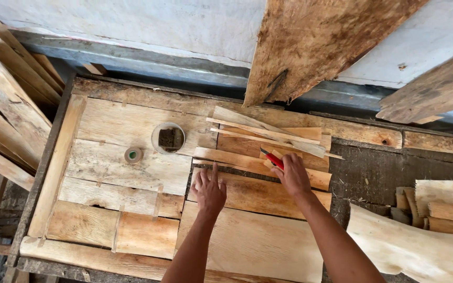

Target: Measuring and cutting thin wood panels with a utility knife to fit them into a wooden frame.

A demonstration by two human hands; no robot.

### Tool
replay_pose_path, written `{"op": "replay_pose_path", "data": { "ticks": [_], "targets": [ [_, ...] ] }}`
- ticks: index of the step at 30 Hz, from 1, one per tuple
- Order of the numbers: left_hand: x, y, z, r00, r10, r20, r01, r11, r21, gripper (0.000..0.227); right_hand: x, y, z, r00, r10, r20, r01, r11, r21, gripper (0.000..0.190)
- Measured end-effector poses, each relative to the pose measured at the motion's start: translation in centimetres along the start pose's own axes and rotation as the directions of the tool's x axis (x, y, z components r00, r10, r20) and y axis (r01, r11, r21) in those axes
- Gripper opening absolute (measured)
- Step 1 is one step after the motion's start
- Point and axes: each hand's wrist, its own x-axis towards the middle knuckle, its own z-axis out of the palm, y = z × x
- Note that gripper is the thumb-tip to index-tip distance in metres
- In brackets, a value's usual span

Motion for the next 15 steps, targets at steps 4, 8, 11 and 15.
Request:
{"op": "replay_pose_path", "data": {
  "ticks": [4, 8, 11, 15],
  "targets": [
    [0.8, -0.5, 1.1, 0.999, -0.009, 0.040, 0.007, 0.999, 0.037, 0.071, 1.2, 1.0, 1.6, 0.998, -0.035, 0.054, 0.041, 0.992, -0.117, 0.073],
    [0.7, -0.8, 1.9, 1.000, 0.008, -0.020, -0.007, 0.999, 0.052, 0.069, 1.4, 1.4, 2.4, 0.991, -0.052, 0.127, 0.074, 0.982, -0.171, 0.085],
    [0.6, -0.6, 1.7, 1.000, 0.005, -0.008, -0.004, 0.999, 0.052, 0.068, 1.0, 1.5, 2.4, 0.990, -0.046, 0.137, 0.071, 0.980, -0.184, 0.079],
    [0.6, -0.8, 2.0, 1.000, 0.008, -0.030, -0.008, 1.000, 0.028, 0.067, 1.5, 2.0, 2.8, 0.992, -0.036, 0.121, 0.054, 0.987, -0.151, 0.084]
  ]
}}
